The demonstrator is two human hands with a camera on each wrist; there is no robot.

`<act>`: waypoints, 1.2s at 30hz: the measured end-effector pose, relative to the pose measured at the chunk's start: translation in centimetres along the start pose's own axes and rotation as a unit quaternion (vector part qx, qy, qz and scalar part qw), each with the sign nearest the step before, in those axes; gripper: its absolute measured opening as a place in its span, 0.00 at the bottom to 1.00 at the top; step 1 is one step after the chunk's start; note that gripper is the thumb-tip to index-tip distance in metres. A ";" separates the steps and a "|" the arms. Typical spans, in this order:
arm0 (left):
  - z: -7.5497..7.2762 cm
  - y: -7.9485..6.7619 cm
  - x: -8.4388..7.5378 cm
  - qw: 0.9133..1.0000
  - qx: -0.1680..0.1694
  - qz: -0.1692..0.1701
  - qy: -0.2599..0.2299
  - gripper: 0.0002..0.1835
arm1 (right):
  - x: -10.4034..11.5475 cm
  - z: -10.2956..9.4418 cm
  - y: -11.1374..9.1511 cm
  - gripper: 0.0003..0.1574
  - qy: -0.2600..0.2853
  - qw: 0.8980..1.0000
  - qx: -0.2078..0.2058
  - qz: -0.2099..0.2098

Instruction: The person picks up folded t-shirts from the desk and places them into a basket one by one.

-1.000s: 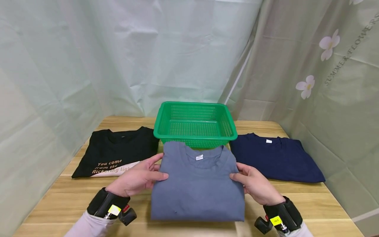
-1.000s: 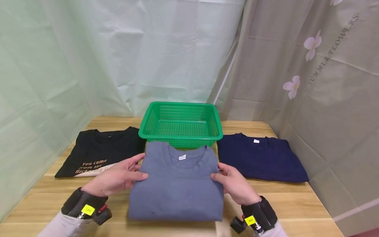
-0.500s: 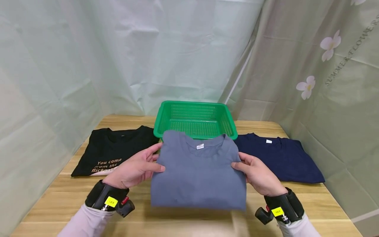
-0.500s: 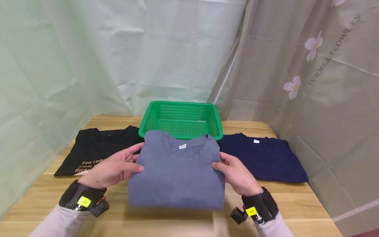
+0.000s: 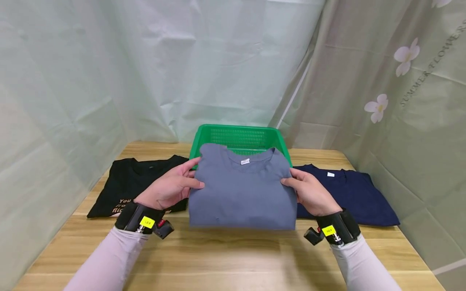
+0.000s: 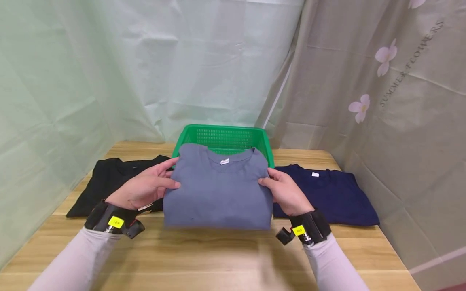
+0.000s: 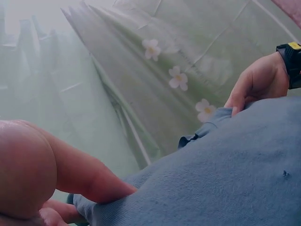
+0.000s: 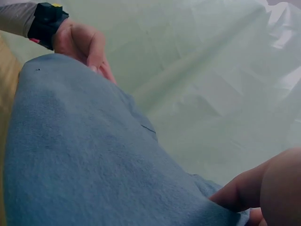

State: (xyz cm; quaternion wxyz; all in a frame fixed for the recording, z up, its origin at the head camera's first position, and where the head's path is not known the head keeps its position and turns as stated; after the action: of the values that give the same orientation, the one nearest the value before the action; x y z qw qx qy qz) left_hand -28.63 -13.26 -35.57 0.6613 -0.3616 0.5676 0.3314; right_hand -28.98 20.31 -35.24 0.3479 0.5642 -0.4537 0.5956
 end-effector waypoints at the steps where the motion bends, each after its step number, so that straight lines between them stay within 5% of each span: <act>1: -0.2 0.3 -0.2 1.000 -0.002 0.000 -0.002 0.55 | 0.1 -0.1 0.4 0.39 0.000 1.000 -0.002 0.002; 9: -1.5 2.7 -1.8 1.000 -0.015 0.012 -0.013 0.51 | 1.3 -0.5 3.7 0.41 0.020 1.000 -0.001 0.017; 22: -3.7 6.3 -3.4 0.997 -0.076 0.013 -0.029 0.47 | 3.0 -1.4 9.7 0.45 0.126 0.991 -0.003 0.048; 32: -5.2 9.7 -3.9 0.984 -0.123 0.004 -0.125 0.39 | 2.9 -2.5 12.8 0.49 0.208 0.975 -0.030 0.068; 36: -5.6 10.7 -4.0 0.975 -0.133 0.024 -0.179 0.39 | 2.8 -2.9 13.7 0.45 0.238 0.968 -0.030 0.074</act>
State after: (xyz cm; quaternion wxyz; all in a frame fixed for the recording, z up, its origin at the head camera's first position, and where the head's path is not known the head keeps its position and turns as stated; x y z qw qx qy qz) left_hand -41.10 -12.65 -33.20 0.6898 -0.3673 0.3995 0.4793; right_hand -43.02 18.06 -34.36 0.4176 0.3601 -0.4163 0.7229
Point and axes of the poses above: each hand's wrist, its own y-axis towards the middle knuckle, its own z-axis out of the palm, x = y × z, the point moved 8 cm from there along y, towards the middle knuckle, and after that the axes turned 6 degrees about y, right-handed, at the moved point
